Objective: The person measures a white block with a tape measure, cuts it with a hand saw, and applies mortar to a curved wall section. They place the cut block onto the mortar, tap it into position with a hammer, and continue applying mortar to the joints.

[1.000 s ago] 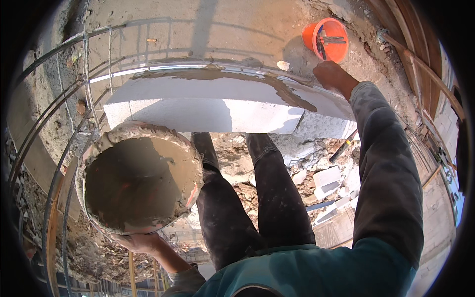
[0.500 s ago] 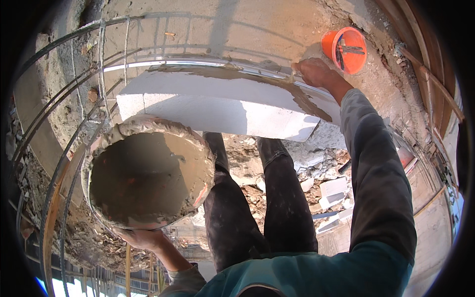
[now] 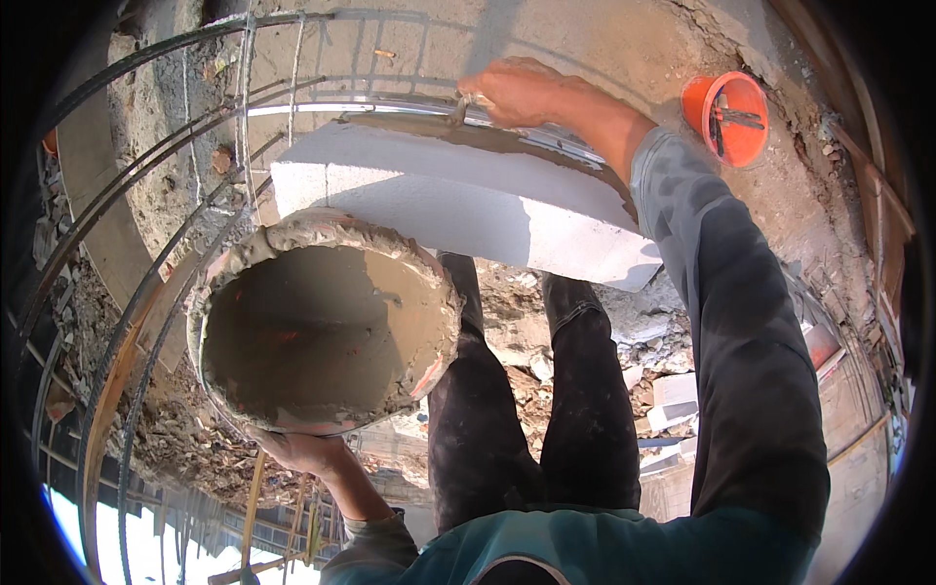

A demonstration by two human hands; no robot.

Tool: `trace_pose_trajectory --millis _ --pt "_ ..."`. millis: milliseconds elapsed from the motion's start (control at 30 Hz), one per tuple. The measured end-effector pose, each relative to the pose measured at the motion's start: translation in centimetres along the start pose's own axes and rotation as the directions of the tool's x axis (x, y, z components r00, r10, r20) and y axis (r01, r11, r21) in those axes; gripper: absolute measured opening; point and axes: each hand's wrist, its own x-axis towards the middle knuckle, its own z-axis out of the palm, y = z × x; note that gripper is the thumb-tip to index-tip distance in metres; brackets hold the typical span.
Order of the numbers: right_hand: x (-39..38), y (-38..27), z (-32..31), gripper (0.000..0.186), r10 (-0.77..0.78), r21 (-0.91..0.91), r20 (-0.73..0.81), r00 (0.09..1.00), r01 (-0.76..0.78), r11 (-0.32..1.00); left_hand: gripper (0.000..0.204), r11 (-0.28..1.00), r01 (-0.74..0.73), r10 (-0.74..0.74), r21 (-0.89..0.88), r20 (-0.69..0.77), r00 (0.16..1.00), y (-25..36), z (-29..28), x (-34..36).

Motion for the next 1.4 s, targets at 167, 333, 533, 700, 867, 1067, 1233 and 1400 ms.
trace_pose_trajectory --millis 167,333,533,700,867,1067,1233,1400 --pt "8.2 -3.3 1.0 0.02 -0.007 -0.279 -0.069 0.998 -0.013 0.96 0.047 0.941 -0.142 0.118 0.306 0.095 0.988 3.7 1.1 -0.7" --pt "3.1 -1.2 2.1 0.015 -0.017 -0.426 0.138 0.99 0.075 0.902 0.048 0.977 0.039 -0.044 0.211 0.019 0.999 2.8 0.9 -0.3" --pt "-14.9 7.9 5.4 0.016 0.257 -0.564 0.356 0.898 -0.013 0.826 0.052 0.946 0.188 -0.139 -0.264 0.193 0.971 1.9 1.2 1.3" --pt "-28.5 4.9 0.6 0.013 0.434 -0.551 0.378 0.818 -0.178 0.815 0.051 0.747 -0.428 0.324 0.509 0.283 0.902 0.2 0.3 2.6" --pt "-40.7 -1.3 -4.9 0.028 0.564 -0.275 0.069 0.823 -0.528 0.804 0.063 0.842 -0.443 0.322 0.307 0.371 0.871 -6.3 2.4 7.3" --pt "-49.1 -20.1 5.3 0.039 0.733 0.549 -0.542 0.411 -0.487 0.679 0.058 0.846 -0.491 0.27 0.208 0.627 0.73 3.5 2.1 6.1" --pt "-44.4 -34.5 6.1 0.039 0.855 0.848 -0.219 0.471 -0.341 0.405 0.046 0.806 -0.26 0.569 -0.532 0.573 0.591 4.4 5.0 8.7" --pt "-39.4 -38.0 6.9 0.037 0.769 0.743 -0.278 0.575 -0.379 0.552 0.037 0.547 -0.537 0.837 -0.642 0.42 0.35 9.9 2.2 4.7"
